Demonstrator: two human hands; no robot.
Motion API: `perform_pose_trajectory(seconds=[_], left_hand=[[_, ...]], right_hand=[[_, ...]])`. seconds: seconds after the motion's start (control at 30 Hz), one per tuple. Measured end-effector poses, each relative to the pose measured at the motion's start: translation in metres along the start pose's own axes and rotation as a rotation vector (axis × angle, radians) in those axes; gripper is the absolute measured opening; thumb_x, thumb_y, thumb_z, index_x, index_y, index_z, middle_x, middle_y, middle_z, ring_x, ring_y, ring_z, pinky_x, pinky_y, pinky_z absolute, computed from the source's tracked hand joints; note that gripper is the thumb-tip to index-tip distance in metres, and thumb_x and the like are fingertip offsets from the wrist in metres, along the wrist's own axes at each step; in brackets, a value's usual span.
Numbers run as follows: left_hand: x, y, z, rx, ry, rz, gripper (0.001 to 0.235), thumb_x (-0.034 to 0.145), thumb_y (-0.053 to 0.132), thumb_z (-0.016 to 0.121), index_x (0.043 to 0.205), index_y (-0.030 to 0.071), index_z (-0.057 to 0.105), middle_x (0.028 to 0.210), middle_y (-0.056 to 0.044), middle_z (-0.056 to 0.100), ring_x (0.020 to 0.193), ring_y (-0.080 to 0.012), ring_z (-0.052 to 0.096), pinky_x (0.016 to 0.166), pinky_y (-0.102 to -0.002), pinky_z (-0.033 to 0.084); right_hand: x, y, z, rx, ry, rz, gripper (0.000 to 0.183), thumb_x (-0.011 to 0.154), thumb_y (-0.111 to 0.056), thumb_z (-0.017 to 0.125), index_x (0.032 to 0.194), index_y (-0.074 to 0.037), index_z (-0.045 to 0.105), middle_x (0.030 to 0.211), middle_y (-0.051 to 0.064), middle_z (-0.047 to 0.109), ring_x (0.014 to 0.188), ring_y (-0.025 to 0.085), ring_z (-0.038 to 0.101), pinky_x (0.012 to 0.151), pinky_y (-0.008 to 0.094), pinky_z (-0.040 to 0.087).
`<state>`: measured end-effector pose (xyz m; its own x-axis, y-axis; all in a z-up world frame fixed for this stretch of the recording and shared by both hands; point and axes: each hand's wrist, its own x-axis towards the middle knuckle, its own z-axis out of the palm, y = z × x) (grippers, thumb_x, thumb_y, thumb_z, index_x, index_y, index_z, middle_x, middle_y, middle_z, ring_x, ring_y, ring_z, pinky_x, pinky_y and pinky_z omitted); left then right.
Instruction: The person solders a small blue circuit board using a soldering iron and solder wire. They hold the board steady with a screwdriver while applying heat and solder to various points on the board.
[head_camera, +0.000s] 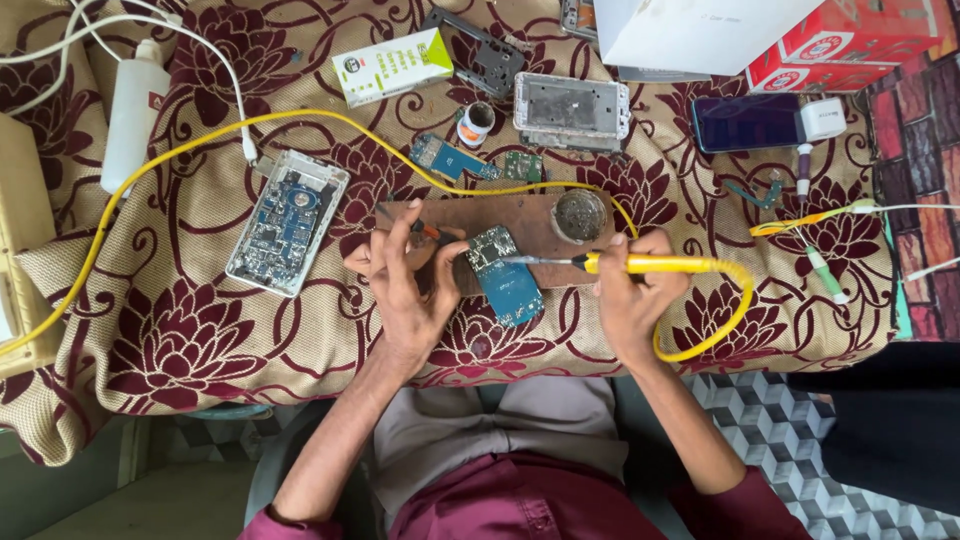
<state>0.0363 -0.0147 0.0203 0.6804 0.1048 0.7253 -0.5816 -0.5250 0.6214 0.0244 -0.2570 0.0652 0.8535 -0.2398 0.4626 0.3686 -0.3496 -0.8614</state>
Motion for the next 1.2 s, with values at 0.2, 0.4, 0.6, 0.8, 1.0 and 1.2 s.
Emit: perform_pose_trajectory(seconds=[0.2, 0.4, 0.6, 0.8, 1.0, 1.2], left_hand=[[0.000, 0.001, -0.001, -0.045, -0.005, -0.017, 0.069, 0.091, -0.007, 0.073, 0.151, 0.002, 0.040, 0.105, -0.009, 0.071, 0.090, -0.0163, 0.047, 0.074, -0.032, 0.042], [0.001, 0.001, 0.000, -0.027, -0.007, -0.018, 0.070, 0.092, -0.007, 0.074, 0.152, 0.004, 0.040, 0.099, -0.002, 0.074, 0.088, -0.0142, 0.046, 0.077, -0.033, 0.040], [-0.001, -0.003, 0.004, -0.074, 0.014, -0.053, 0.069, 0.094, -0.004, 0.076, 0.153, 0.005, 0.041, 0.114, -0.011, 0.066, 0.094, -0.0152, 0.051, 0.075, -0.026, 0.047], [-0.001, 0.000, 0.004, -0.045, 0.033, -0.063, 0.072, 0.089, -0.004, 0.081, 0.150, 0.005, 0.042, 0.111, -0.012, 0.061, 0.093, -0.0174, 0.051, 0.078, -0.032, 0.044], [-0.001, -0.002, 0.003, -0.124, 0.003, -0.073, 0.069, 0.093, -0.006, 0.077, 0.151, 0.004, 0.041, 0.117, -0.016, 0.062, 0.098, -0.0154, 0.056, 0.077, -0.028, 0.049], [0.001, 0.004, -0.002, -0.016, 0.001, -0.055, 0.071, 0.088, -0.007, 0.076, 0.150, 0.003, 0.042, 0.097, -0.007, 0.060, 0.088, -0.0167, 0.048, 0.074, -0.035, 0.042]], right_hand=[[0.005, 0.031, -0.005, 0.094, -0.028, 0.026, 0.020, 0.102, 0.009, 0.053, 0.084, 0.001, 0.051, 0.063, 0.009, 0.056, 0.044, 0.010, 0.056, 0.038, 0.025, 0.052], [-0.007, 0.041, 0.004, 0.165, 0.074, 0.013, 0.024, 0.104, 0.006, 0.053, 0.080, 0.000, 0.049, 0.065, 0.011, 0.057, 0.044, 0.010, 0.058, 0.035, 0.024, 0.053], [-0.008, 0.046, -0.002, 0.152, 0.006, -0.033, 0.021, 0.104, 0.005, 0.053, 0.083, 0.001, 0.049, 0.067, 0.011, 0.058, 0.046, 0.010, 0.057, 0.039, 0.025, 0.054], [-0.007, 0.050, 0.000, 0.248, -0.004, 0.119, 0.017, 0.106, 0.001, 0.050, 0.089, 0.002, 0.051, 0.066, 0.007, 0.055, 0.046, 0.008, 0.055, 0.039, 0.023, 0.051], [-0.019, 0.055, 0.001, 0.206, 0.003, -0.049, 0.019, 0.107, -0.001, 0.052, 0.089, 0.000, 0.047, 0.063, 0.006, 0.054, 0.049, 0.010, 0.058, 0.043, 0.024, 0.052], [-0.022, 0.061, 0.000, 0.136, 0.014, -0.135, 0.021, 0.106, 0.000, 0.054, 0.087, -0.001, 0.048, 0.062, 0.005, 0.053, 0.049, 0.009, 0.056, 0.043, 0.024, 0.051]])
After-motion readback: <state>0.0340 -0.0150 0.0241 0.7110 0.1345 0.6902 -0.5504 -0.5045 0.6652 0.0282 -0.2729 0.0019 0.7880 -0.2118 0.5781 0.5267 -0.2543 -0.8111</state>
